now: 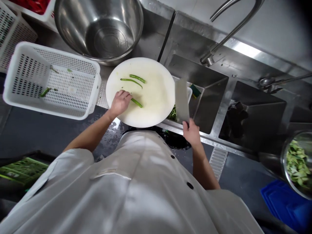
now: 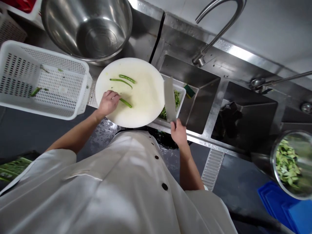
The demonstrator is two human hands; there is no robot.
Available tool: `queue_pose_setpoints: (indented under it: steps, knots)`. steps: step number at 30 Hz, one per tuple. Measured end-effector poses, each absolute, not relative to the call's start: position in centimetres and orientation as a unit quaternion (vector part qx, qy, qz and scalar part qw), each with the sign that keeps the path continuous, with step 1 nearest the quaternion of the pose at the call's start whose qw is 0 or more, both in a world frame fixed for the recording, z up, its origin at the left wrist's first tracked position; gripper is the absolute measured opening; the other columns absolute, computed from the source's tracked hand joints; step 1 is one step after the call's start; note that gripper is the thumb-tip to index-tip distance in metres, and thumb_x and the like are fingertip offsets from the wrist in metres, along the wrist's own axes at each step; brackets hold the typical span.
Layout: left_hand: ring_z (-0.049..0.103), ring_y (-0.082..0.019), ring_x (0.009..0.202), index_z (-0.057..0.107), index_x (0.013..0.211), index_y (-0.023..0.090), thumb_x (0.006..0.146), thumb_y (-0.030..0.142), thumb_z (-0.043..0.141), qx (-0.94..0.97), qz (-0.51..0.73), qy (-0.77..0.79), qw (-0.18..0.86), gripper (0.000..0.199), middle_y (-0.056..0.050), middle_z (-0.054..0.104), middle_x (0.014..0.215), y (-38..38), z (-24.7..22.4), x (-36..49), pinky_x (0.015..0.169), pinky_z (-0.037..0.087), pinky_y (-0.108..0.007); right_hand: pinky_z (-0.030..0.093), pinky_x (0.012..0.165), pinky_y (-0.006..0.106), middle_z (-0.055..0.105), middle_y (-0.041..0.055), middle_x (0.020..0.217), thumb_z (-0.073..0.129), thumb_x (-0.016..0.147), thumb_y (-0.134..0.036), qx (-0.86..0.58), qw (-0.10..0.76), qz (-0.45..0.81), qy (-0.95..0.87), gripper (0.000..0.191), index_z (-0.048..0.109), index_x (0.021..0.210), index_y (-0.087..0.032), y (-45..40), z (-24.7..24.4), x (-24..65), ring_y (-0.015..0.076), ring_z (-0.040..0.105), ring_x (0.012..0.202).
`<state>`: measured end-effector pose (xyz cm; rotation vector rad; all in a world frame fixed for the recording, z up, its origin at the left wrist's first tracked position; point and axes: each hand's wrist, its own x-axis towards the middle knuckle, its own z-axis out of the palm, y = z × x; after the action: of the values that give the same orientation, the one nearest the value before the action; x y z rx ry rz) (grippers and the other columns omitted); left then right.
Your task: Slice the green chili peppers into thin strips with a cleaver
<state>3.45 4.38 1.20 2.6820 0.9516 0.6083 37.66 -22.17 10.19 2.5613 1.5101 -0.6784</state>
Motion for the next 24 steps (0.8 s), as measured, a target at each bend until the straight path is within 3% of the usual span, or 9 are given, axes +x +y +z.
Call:
queue_pose_setpoints:
  steps: [8, 13, 18, 24]
  knots:
    - [0.061, -0.030, 0.106, 0.076, 0.113, 0.020, 0.104, 0.023, 0.045, 0.901, 0.217, 0.326, 0.186, 0.032, -0.014, 0.071, 0.112, -1.3, -0.9, 3.1, 0.097, 0.054, -0.054, 0.048, 0.079, 0.035, 0.078, 0.0158, 0.103, 0.033, 0.112, -0.039, 0.757, 0.133, -0.303, 0.564, 0.047, 0.055, 0.146, -0.014, -22.1, 13.1, 32.4, 0.0326, 0.073, 0.097]
    - [0.060, -0.028, 0.104, 0.076, 0.109, 0.023, 0.107, 0.026, 0.042, 0.907, 0.211, 0.326, 0.163, 0.033, -0.012, 0.071, 0.110, -1.6, -1.2, 3.1, 0.098, 0.054, -0.050, 0.046, 0.076, 0.034, 0.078, 0.0163, 0.107, 0.035, 0.113, -0.036, 0.702, 0.203, -0.333, 0.596, 0.042, 0.053, 0.145, -0.015, -20.8, 15.1, 30.4, 0.0324, 0.074, 0.099]
    - [0.060, -0.027, 0.103, 0.075, 0.109, 0.024, 0.107, 0.026, 0.043, 0.902, 0.206, 0.337, 0.174, 0.032, -0.012, 0.071, 0.110, -1.7, -1.7, 3.4, 0.097, 0.051, -0.048, 0.044, 0.075, 0.033, 0.078, 0.0154, 0.103, 0.036, 0.114, -0.036, 0.664, 0.221, -0.344, 0.626, 0.038, 0.051, 0.142, -0.016, -20.0, 17.6, 29.5, 0.0322, 0.074, 0.097]
    - [0.061, -0.026, 0.103, 0.075, 0.110, 0.025, 0.108, 0.026, 0.043, 0.900, 0.209, 0.345, 0.167, 0.032, -0.011, 0.072, 0.109, -1.5, -1.9, 3.2, 0.094, 0.050, -0.047, 0.046, 0.078, 0.032, 0.076, 0.0177, 0.112, 0.034, 0.115, -0.034, 0.658, 0.192, -0.351, 0.638, 0.032, 0.048, 0.138, -0.016, -16.4, 15.3, 27.0, 0.0309, 0.074, 0.104]
